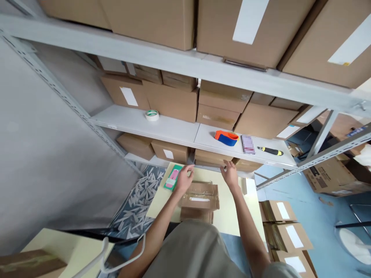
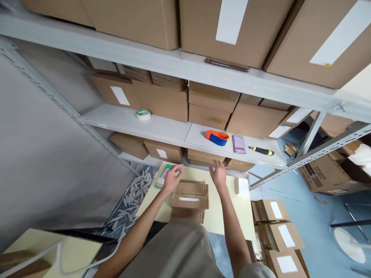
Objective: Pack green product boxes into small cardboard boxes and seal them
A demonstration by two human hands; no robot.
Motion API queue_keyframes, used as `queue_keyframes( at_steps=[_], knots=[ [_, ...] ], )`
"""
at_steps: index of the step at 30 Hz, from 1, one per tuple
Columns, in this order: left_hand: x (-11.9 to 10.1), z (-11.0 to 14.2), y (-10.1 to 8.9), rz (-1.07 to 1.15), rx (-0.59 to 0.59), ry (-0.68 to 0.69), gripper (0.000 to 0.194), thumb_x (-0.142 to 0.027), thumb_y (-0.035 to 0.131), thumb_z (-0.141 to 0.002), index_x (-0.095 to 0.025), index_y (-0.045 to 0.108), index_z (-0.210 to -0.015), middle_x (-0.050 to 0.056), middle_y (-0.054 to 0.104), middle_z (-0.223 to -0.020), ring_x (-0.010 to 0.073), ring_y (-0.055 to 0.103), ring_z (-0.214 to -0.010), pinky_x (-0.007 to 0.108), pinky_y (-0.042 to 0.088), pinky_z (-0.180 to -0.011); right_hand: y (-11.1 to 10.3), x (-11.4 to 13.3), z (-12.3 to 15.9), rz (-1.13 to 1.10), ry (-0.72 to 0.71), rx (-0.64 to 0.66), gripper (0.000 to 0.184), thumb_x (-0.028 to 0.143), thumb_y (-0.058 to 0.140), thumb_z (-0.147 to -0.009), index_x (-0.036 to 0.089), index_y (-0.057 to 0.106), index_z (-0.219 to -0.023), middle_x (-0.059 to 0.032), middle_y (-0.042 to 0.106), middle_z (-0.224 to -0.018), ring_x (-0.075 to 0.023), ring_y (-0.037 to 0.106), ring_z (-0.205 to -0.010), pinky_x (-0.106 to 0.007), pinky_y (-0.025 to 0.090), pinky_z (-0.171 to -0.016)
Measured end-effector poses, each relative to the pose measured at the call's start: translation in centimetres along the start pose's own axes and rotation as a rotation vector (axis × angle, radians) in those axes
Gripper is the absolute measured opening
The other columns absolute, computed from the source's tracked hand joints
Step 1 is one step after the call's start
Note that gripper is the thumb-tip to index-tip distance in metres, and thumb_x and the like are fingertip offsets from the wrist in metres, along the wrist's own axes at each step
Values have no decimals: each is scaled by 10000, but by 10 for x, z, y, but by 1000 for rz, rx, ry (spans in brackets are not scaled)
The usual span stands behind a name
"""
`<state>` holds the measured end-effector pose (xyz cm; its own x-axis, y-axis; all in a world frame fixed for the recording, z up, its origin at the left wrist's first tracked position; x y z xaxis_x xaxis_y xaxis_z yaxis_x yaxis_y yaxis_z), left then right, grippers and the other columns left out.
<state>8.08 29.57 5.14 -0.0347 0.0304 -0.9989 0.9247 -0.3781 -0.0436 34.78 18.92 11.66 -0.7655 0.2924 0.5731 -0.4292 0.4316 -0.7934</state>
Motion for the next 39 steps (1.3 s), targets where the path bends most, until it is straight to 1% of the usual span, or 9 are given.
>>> queue_keyframes(
  at_steps=[4, 8, 11, 15, 20, 22, 26, 30, 39],
  knots=[
    [-78, -27, 21, -36, -54, 244, 270, -198, 679, -938, -252, 776, -1184, 76, 816, -1108, 274, 756, -1088, 466, 543, -1139, -41, 54, -85, 230, -125, -119, 531, 380, 481, -1081, 185, 546, -1570, -216, 568, -1590, -397, 517, -1458, -548, 390, -1245],
    [-128, -29, 35, -102, -96, 433, 276, -130, 624, -971, -251, 777, -1167, 50, 830, -1073, 232, 775, -1061, 405, 587, -1068, -50, 78, -138, 547, -10, 3, 546, 273, 534, -1075, 26, 500, -1560, -298, 575, -1569, -386, 523, -1473, -471, 369, -1234],
    [-141, -23, 40, -107, -95, 471, 261, -147, 621, -995, -253, 777, -1176, 52, 835, -1080, 230, 784, -1072, 394, 596, -1055, -45, 81, -155, 639, 63, 114, 508, 223, 592, -1046, -26, 540, -1485, -330, 648, -1470, -381, 582, -1423, -441, 344, -1233],
    [-129, -12, 39, -93, -67, 429, 248, -185, 628, -996, -245, 781, -1182, 59, 841, -1082, 240, 797, -1045, 408, 610, -1022, -43, 79, -157, 653, 53, 144, 439, 207, 590, -1050, -27, 576, -1421, -324, 716, -1346, -361, 642, -1352, -417, 366, -1207],
    [-90, 13, 29, -35, -37, 316, 219, -237, 644, -1000, -223, 773, -1176, 81, 842, -1090, 240, 806, -1044, 408, 618, -1019, -35, 71, -110, 368, -7, 49, 480, 302, 583, -1063, 37, 545, -1461, -285, 747, -1280, -381, 692, -1235, -494, 469, -1137],
    [-73, 32, 23, -9, -42, 268, 194, -285, 678, -994, -216, 771, -1149, 93, 836, -1108, 238, 803, -1050, 406, 623, -1017, -20, 66, -68, 46, -36, 68, 506, 459, 637, -1041, 111, 588, -1405, -207, 781, -1168, -366, 723, -1087, -515, 552, -1029],
    [-45, 78, 14, 5, -57, 179, 241, -399, 764, -966, -213, 769, -1119, 103, 824, -1122, 242, 788, -1076, 405, 626, -1014, 25, 68, 39, -615, 17, 306, 570, 720, 698, -953, 203, 682, -1193, -100, 805, -1041, -301, 745, -977, -464, 620, -945],
    [-27, 116, 8, -19, -41, 110, 270, -474, 791, -955, -220, 776, -1047, 87, 819, -1063, 235, 779, -1009, 398, 629, -972, 55, 74, 118, -821, 176, 399, 582, 749, 753, -913, 224, 726, -1163, -95, 819, -1083, -309, 766, -1034, -483, 617, -1023],
    [-18, 141, -1, -72, 60, 24, 330, -539, 737, -976, -217, 795, -1022, 99, 804, -1057, 233, 750, -961, 352, 605, -849, 67, 68, 142, -729, 164, 504, 687, 821, 693, -925, 222, 715, -1261, -104, 802, -1099, -291, 731, -999, -463, 613, -984]
  ],
)
Point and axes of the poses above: each hand's wrist, its own z-axis away from the middle knuckle, its own y-axis out of the palm, x = y × z, the point moved 4 cm from there along -z, towards the middle knuckle
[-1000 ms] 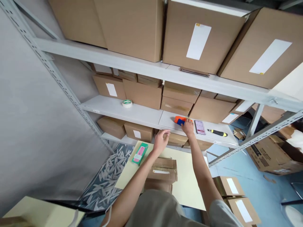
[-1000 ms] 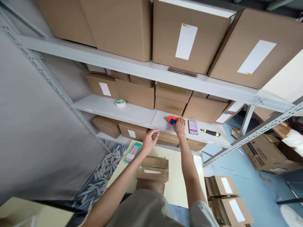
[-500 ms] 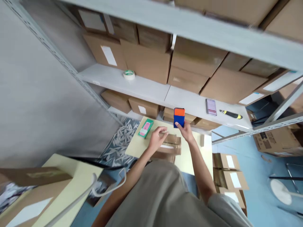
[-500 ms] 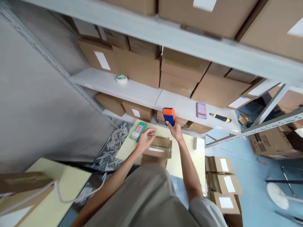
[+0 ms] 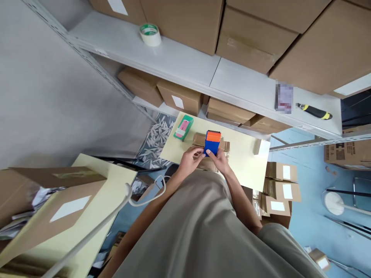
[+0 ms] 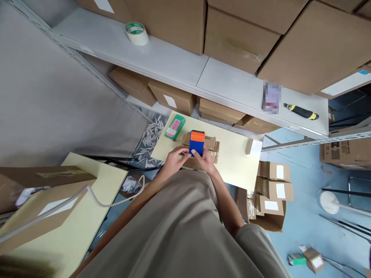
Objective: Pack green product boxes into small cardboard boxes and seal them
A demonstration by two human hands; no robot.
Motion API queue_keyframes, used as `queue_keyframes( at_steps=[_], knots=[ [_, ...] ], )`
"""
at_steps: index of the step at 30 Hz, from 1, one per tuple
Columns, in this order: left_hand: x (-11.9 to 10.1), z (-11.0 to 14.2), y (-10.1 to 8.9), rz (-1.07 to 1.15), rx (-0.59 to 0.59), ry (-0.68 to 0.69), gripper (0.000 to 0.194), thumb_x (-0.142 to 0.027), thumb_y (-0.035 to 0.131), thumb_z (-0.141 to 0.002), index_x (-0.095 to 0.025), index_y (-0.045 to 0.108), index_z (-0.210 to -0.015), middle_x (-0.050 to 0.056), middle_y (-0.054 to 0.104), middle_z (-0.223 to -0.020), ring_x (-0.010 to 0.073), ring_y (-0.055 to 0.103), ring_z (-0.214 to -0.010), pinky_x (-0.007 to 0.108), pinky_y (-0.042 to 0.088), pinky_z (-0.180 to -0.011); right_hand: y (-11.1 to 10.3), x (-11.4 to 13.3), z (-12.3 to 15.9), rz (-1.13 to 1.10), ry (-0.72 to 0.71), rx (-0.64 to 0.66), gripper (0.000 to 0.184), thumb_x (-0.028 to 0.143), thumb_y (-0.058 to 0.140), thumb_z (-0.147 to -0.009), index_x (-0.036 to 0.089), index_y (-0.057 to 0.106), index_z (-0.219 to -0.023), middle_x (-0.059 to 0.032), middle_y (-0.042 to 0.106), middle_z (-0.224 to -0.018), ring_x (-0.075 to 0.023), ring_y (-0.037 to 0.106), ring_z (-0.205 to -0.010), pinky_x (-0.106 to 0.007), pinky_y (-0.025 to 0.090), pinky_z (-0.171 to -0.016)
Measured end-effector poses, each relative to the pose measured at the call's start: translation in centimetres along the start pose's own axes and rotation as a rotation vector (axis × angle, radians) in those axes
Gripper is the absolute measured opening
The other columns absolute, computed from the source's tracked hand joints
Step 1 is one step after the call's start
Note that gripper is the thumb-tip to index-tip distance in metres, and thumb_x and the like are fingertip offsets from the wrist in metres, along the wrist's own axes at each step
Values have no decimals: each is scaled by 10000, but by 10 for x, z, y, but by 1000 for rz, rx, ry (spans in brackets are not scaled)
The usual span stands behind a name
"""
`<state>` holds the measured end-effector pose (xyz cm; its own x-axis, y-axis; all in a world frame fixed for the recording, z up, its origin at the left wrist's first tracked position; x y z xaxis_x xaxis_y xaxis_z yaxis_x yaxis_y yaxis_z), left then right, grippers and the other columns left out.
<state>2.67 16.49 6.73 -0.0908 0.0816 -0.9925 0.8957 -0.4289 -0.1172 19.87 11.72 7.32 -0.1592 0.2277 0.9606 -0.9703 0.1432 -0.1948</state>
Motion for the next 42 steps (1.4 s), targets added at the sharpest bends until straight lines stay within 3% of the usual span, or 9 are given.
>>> queue_keyframes(
  at_steps=[5, 9, 13, 19, 24, 28, 35, 40, 42],
  knots=[
    [-2, -21, -26, 132, -125, -159, 532, -695, 703, -959, -208, 809, -1145, 121, 811, -1202, 271, 759, -1097, 374, 587, -945, 0, -1, 8, 25, 30, 143, 687, 786, 716, -934, 215, 669, -1313, -125, 784, -1198, -295, 730, -1044, -470, 605, -985],
    [-11, -42, -39, 215, 3, -185, 576, -743, 736, -910, -198, 843, -1063, 121, 826, -1186, 312, 748, -1175, 391, 572, -1013, -2, -2, 18, 108, 47, 231, 656, 738, 737, -941, 204, 647, -1312, -120, 761, -1216, -282, 709, -1030, -439, 608, -929],
    [-6, -49, -37, 230, 134, -233, 541, -705, 852, -808, -187, 846, -963, 112, 834, -1051, 301, 765, -1041, 386, 599, -926, -8, -4, 23, 192, 71, 277, 601, 710, 725, -956, 195, 654, -1258, -90, 746, -1111, -252, 671, -932, -404, 592, -850],
    [2, -50, -32, 227, 182, -228, 542, -723, 845, -799, -195, 833, -922, 83, 818, -946, 260, 756, -925, 361, 606, -835, -20, 1, 25, 275, 96, 297, 553, 657, 778, -936, 204, 670, -1234, -71, 747, -1076, -248, 665, -924, -396, 581, -861],
    [-13, -45, -38, 156, 135, -135, 497, -664, 785, -905, -199, 836, -1074, 98, 822, -1040, 240, 752, -937, 339, 588, -816, -25, 6, 26, 301, 114, 303, 540, 628, 772, -950, 200, 669, -1262, -83, 761, -1107, -260, 681, -946, -402, 580, -869],
    [-23, -39, -40, 134, 92, -95, 511, -685, 701, -968, -199, 837, -1049, 105, 827, -1072, 258, 753, -1020, 342, 588, -870, -25, 8, 24, 326, 111, 316, 537, 621, 763, -958, 204, 669, -1284, -81, 763, -1115, -259, 681, -947, -409, 583, -879],
    [-17, -32, -39, 207, 41, -173, 715, -817, 506, -1017, -184, 837, -990, 116, 825, -1000, 260, 759, -977, 369, 599, -910, -25, 14, 21, 361, 112, 354, 541, 605, 773, -948, 204, 677, -1300, -85, 767, -1128, -278, 690, -969, -418, 590, -886],
    [-8, -30, -38, 170, 26, -192, 559, -742, 769, -887, -198, 828, -1002, 97, 823, -1019, 251, 744, -959, 342, 588, -845, -31, 14, 20, 397, 117, 377, 533, 594, 795, -922, 206, 691, -1271, -75, 770, -1063, -273, 681, -922, -400, 587, -836],
    [-5, -29, -37, 160, 23, -190, 521, -705, 801, -868, -196, 820, -980, 88, 817, -994, 239, 734, -920, 338, 587, -827, -33, 13, 20, 419, 108, 387, 511, 583, 783, -926, 204, 695, -1257, -71, 767, -1046, -264, 673, -899, -391, 579, -820]
  ],
)
Point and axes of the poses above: each hand's wrist, its own z-axis away from the middle knuckle, its own y-axis out of the palm, x = y × z, the point moved 4 cm from there along -z, towards the middle knuckle
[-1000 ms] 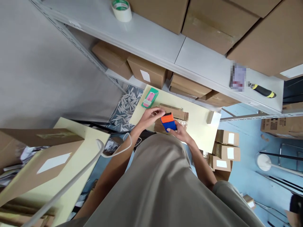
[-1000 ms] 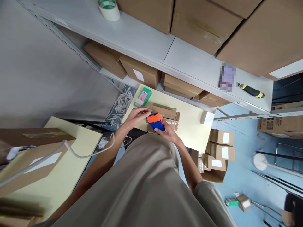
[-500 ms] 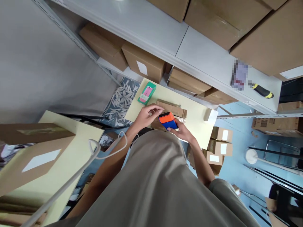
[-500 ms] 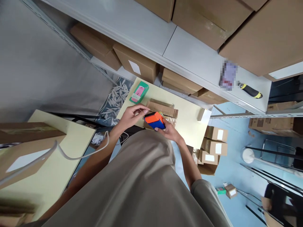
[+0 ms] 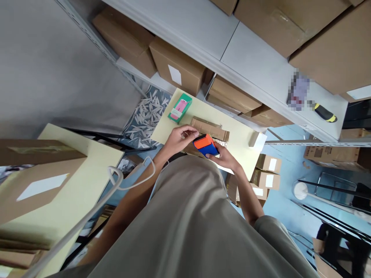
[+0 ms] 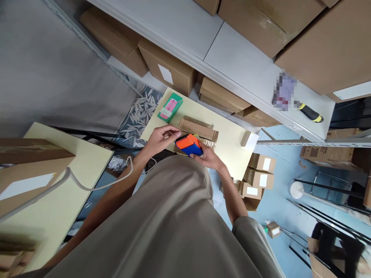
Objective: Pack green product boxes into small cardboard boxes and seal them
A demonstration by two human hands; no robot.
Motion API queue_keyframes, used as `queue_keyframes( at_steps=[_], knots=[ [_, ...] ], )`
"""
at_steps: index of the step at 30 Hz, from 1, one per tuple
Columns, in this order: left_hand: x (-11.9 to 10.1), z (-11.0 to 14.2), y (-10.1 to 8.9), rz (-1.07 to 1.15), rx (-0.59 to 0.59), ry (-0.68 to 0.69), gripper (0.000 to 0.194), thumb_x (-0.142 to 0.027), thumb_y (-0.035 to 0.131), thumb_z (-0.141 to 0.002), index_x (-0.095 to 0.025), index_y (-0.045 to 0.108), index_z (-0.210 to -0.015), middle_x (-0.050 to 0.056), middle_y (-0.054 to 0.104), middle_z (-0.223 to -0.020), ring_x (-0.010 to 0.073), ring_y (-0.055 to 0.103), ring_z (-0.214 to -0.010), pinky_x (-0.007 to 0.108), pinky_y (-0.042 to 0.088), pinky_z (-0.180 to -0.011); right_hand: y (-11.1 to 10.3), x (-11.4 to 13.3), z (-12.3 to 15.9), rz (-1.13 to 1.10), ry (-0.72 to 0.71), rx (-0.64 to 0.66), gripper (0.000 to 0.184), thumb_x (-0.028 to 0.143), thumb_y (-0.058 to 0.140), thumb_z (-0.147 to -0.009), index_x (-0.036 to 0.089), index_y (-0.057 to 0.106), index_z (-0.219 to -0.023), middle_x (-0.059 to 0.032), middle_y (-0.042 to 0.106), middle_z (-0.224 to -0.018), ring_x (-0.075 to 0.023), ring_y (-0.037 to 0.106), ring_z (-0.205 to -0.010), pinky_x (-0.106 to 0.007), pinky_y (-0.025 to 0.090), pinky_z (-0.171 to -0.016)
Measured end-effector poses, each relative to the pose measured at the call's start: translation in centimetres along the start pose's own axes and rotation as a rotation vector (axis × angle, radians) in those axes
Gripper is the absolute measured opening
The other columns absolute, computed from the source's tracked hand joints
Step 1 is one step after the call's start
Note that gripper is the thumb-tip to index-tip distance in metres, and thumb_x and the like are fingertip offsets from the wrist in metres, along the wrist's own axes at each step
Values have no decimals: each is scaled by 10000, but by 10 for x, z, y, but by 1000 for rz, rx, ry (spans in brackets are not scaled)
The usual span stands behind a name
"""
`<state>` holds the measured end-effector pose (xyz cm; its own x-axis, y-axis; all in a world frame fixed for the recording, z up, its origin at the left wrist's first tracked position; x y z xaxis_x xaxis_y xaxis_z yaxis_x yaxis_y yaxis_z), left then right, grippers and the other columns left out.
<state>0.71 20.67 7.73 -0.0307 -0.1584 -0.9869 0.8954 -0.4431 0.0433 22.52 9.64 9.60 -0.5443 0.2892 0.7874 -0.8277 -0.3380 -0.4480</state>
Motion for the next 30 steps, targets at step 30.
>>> queue_keyframes(
  at_steps=[30],
  knots=[
    [98, -8, -25, 302, -472, -273, 383, -520, 914, -732, -183, 746, -803, -16, 645, -649, 116, 535, -600, 238, 436, -575, -90, 22, -18, 104, 275, 389, 506, 683, 844, -903, 184, 759, -904, -57, 783, -747, -200, 745, -591, -285, 569, -511]
  ],
)
Point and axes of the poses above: each hand's wrist, its own z-axis away from the middle knuckle, its own y-axis out of the palm, x = y × z, the point moved 4 cm from there along -z, towards the middle knuckle
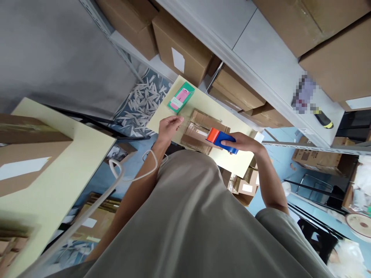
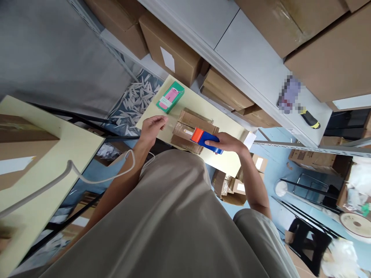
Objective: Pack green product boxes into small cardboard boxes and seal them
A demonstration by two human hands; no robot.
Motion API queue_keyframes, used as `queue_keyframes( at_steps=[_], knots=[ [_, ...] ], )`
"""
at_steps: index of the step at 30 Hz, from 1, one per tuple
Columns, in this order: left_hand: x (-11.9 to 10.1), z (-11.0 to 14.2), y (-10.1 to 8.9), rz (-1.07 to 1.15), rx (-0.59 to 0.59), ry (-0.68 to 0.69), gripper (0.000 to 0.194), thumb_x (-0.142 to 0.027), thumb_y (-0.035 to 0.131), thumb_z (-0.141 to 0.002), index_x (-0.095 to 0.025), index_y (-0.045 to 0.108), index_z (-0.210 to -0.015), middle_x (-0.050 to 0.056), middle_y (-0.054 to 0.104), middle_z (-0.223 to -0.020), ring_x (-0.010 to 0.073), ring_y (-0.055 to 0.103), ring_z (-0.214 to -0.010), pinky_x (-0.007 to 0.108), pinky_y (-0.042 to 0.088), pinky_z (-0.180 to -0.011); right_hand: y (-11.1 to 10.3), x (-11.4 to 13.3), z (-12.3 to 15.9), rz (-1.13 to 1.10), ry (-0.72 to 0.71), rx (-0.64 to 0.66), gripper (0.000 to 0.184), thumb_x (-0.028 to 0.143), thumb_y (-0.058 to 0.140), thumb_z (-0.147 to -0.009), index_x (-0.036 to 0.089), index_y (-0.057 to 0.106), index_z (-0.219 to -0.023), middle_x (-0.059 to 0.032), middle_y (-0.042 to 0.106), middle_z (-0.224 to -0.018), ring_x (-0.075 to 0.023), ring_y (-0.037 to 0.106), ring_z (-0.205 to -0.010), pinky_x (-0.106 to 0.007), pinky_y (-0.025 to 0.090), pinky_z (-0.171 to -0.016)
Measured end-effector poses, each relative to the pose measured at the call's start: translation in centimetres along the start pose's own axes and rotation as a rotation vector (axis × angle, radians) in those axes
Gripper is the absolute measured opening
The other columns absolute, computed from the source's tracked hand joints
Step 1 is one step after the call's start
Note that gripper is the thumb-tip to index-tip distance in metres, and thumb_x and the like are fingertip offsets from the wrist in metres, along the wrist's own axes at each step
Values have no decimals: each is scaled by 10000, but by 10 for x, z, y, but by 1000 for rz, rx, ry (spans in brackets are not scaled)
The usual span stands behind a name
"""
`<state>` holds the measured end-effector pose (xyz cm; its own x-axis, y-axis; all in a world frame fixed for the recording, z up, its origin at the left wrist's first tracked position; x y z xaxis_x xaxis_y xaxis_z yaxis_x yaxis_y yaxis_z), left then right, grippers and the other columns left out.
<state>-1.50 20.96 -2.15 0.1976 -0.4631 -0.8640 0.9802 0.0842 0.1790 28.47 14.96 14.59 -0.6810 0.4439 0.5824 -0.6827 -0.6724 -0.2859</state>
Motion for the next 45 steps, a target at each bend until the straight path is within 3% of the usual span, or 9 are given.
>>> queue_keyframes(
  at_steps=[5, 12, 19, 24, 31, 34, 37, 41, 45],
  knots=[
    [11, -17, 12, 10, 36, -16, 369, -510, 896, -750, -182, 729, -772, -17, 616, -640, 114, 518, -592, 246, 412, -568, -18, -7, -19, -75, 33, 35, 552, 687, 893, -855, 155, 774, -939, -73, 787, -727, -195, 743, -565, -278, 585, -485],
    [45, -36, 12, -34, 14, -86, 392, -530, 896, -740, -175, 731, -760, -21, 599, -617, 116, 512, -597, 244, 388, -570, -17, -26, -51, 3, 107, 96, 642, 797, 822, -854, 166, 704, -836, -78, 764, -679, -189, 734, -563, -271, 583, -494],
    [81, -46, 15, -58, -9, -221, 395, -520, 931, -701, -167, 787, -802, 26, 701, -729, 136, 570, -666, 256, 432, -607, -15, -25, -59, 76, 209, 108, 653, 821, 780, -879, 180, 667, -824, -63, 758, -686, -178, 737, -582, -246, 572, -522],
    [98, -47, 25, -101, 59, -282, 392, -540, 876, -788, -167, 795, -877, 74, 763, -856, 172, 644, -736, 302, 497, -689, -16, -23, -62, 141, 206, 98, 613, 783, 747, -936, 181, 666, -852, -62, 763, -720, -164, 715, -586, -237, 526, -516],
    [71, -44, 15, -517, -26, 28, 548, -494, 849, -848, -208, 733, -1301, 45, 776, -942, 226, 712, -842, 347, 539, -859, -19, -24, -65, 229, 167, 79, 596, 775, 738, -941, 182, 692, -888, -53, 766, -758, -180, 698, -665, -259, 499, -580],
    [53, -34, 28, -557, 38, 188, 402, -533, 785, -897, -214, 751, -1139, 36, 768, -924, 202, 694, -804, 326, 540, -841, -20, -28, -68, 233, 146, 72, 593, 767, 756, -927, 182, 693, -855, -57, 762, -741, -201, 711, -712, -266, 501, -608],
    [46, -27, 40, -571, 102, 209, 330, -502, 806, -867, -221, 723, -1020, 32, 761, -900, 201, 699, -810, 319, 549, -834, -18, -30, -70, 199, 134, 79, 606, 777, 779, -898, 174, 720, -885, -63, 768, -745, -213, 727, -729, -273, 525, -626],
    [44, -25, 42, -609, 63, 190, 275, -452, 787, -874, -227, 700, -1004, 36, 768, -914, 200, 697, -779, 330, 554, -827, -16, -25, -66, 123, 122, 90, 661, 819, 802, -847, 173, 742, -974, -62, 790, -784, -208, 745, -726, -268, 558, -632],
    [42, -24, 40, -626, 20, 230, 255, -440, 782, -879, -230, 694, -994, 46, 771, -925, 209, 701, -788, 340, 555, -831, -23, -35, -40, 27, 243, 179, 793, 928, 767, -780, 149, 737, -926, -95, 779, -739, -212, 742, -665, -291, 584, -621]
  ],
)
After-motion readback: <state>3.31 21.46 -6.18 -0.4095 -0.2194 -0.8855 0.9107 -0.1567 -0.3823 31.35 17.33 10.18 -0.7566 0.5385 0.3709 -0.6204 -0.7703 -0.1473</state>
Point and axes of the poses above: each hand's wrist, its own z-axis away from the middle knuckle, its own y-axis out of the palm, x = y × z, the point moved 4 cm from there along -z, towards the middle knuckle
